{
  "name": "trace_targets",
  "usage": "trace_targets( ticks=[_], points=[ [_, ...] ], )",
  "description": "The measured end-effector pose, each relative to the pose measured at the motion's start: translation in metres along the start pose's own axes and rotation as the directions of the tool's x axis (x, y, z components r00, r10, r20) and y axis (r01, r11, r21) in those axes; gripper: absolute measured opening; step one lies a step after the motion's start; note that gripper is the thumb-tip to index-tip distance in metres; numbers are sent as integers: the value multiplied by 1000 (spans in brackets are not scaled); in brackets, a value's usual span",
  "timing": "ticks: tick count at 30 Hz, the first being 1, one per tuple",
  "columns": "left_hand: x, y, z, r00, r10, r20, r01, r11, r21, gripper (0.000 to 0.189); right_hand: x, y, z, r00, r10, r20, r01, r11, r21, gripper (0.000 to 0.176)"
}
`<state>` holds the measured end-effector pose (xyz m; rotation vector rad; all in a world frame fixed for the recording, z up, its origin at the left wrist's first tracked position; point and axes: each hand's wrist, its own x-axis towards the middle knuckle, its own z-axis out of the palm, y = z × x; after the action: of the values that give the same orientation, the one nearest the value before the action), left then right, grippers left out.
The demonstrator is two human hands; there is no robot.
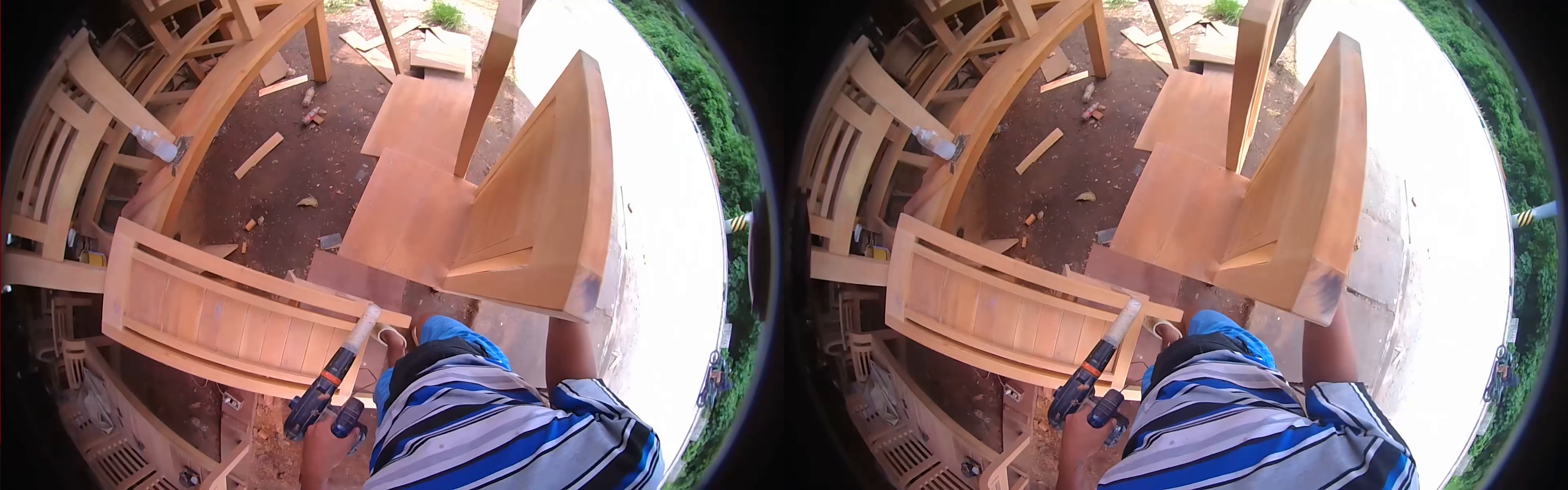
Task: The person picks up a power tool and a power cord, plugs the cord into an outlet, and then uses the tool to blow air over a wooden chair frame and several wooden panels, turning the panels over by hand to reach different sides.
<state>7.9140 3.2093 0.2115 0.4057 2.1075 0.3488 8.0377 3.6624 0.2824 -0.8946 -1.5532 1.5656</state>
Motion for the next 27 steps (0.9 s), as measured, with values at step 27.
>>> trace_targets(
  ticks=[27],
  points=[
    [-121,190,100,870,482,-104,-461,870,175,29,-76,145,31,692,680,-242,-675,729,115,65]
  ],
)
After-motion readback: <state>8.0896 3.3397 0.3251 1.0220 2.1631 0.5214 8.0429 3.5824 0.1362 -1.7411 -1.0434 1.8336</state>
